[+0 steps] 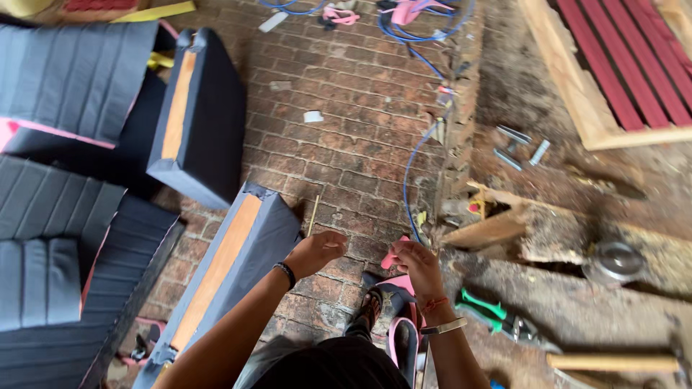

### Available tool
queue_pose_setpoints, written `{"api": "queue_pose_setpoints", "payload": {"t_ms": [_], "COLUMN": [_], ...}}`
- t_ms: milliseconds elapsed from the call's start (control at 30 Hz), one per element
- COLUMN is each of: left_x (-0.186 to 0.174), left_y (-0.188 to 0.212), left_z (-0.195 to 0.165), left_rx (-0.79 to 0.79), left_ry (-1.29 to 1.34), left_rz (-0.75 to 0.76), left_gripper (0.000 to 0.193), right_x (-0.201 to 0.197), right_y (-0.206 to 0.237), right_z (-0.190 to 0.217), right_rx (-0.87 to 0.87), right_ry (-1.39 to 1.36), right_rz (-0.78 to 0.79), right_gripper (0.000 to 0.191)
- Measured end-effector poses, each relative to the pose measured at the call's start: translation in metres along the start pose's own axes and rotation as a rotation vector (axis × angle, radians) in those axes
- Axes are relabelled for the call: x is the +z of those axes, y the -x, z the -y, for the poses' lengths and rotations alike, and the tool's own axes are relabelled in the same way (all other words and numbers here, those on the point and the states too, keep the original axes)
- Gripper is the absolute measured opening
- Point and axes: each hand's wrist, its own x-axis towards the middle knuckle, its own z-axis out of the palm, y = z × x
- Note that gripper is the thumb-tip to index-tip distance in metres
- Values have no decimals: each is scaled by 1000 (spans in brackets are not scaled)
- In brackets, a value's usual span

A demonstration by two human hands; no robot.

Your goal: The person carries a foam cushion covered in gray fabric to a workbench, picks staples from a green container, marks the cushion with a chalk marker, measures it with a tape measure, and uses a long wooden straightedge to draw a straight line across the cushion. They then lift the cushion and stack it with other finished cushions on the floor.

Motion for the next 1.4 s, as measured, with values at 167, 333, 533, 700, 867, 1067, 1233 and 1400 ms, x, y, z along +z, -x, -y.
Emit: {"api": "queue_pose_setpoints", "payload": {"t_ms": [167,333,533,700,867,1067,1233,1400], "left_x": [-28,-75,-121,-154,-172,-184,-202,-224], "left_y": [5,27,63,110,155,178,183,189], "left_z": [0,20,58,87,107,133,160,174], "left_rx": [11,-31,5,5,-115,-185,-154,-122], "left_ry": [30,154,306,488,613,661,648,678], "left_rz": [-80,-208,-445,-556,-673,-689,-677,-634], "left_gripper": [45,46,43,45,49,51,49,49], "right_x": [42,97,151,198,238,265,297,331], "right_y": [-43,-54,-65,-68,-63,-61,-58,-44], "right_z": [11,30,47,56,57,48,35,37], "right_rx": [32,40,40,9,22,4,18,86], "right_ry": [-2,69,218,366,422,462,447,408], "right_rz": [161,302,462,546,633,673,672,638], "right_gripper": [24,25,26,26,26,26,27,26]}}
